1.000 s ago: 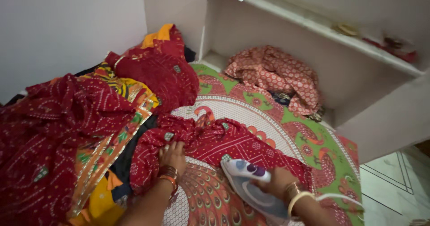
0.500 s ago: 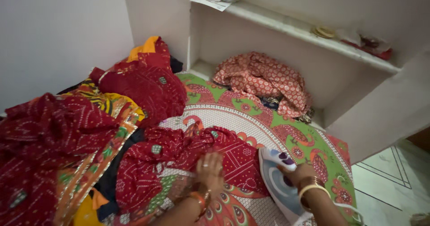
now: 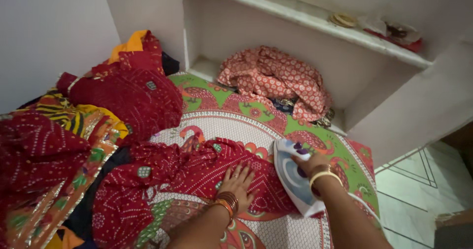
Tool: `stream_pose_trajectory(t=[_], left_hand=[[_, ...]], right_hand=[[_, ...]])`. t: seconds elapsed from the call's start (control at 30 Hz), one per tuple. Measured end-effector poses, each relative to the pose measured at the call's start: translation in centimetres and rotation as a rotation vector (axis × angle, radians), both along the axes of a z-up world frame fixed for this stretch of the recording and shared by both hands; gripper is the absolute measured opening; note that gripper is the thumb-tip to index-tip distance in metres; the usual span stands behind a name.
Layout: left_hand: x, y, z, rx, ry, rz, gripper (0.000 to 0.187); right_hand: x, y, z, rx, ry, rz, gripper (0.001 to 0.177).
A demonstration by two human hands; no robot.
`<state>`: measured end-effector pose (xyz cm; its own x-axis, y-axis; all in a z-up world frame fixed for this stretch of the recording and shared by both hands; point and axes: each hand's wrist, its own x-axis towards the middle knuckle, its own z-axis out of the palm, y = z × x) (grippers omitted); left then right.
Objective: The person irons a red patterned garment on a bed using a handheld electric iron. They repeatedly smooth the fabric with their hands, adjust the garment's position, and move the iron across different sections to remove wrinkles.
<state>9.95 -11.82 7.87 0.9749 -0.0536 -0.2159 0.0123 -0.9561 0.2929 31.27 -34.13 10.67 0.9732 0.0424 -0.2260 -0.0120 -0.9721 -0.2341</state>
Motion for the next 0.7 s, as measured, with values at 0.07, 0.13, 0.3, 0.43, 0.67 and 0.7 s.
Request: stream_pose_trajectory(t=[0.07,0.13,0.3,0.43,0.67,0.7], left_hand=[[-0.1,-0.2,-0.3,-0.002,-0.024,0.004,0.074],[0.0,-0.1,-0.3,0.008,-0.036,0.002,0.074],[0.0,-0.2,0.2,0.051,-0.004,-0.001,0.077],[-0.8,0.0,1.7,0.034,0.117,0.058,0.079],[-2.6,2.9,0.5,0.067,0.082,0.152,0.081],[-2.8,3.6,0.2,0.086,0.090,0.149,0.082]], right_hand=[[0.5,0.2,0.3,-0.065,0.014,0.023,0.084],[-0.5,0.3,0.6,-0.127,0.099,0.022,0.088],[-7.6,-2.0,2.7,-0.119,0.121,0.002,0.087],[-14.2,-4.5,4.5,-0.144,0.159,-0.053,0.086],[-16.5,-9.6,4.1,-0.193,0.154,-0.252,0.091],[-15.5,-10.3,3.3,-0.206,0.132,-0.256,0.092]])
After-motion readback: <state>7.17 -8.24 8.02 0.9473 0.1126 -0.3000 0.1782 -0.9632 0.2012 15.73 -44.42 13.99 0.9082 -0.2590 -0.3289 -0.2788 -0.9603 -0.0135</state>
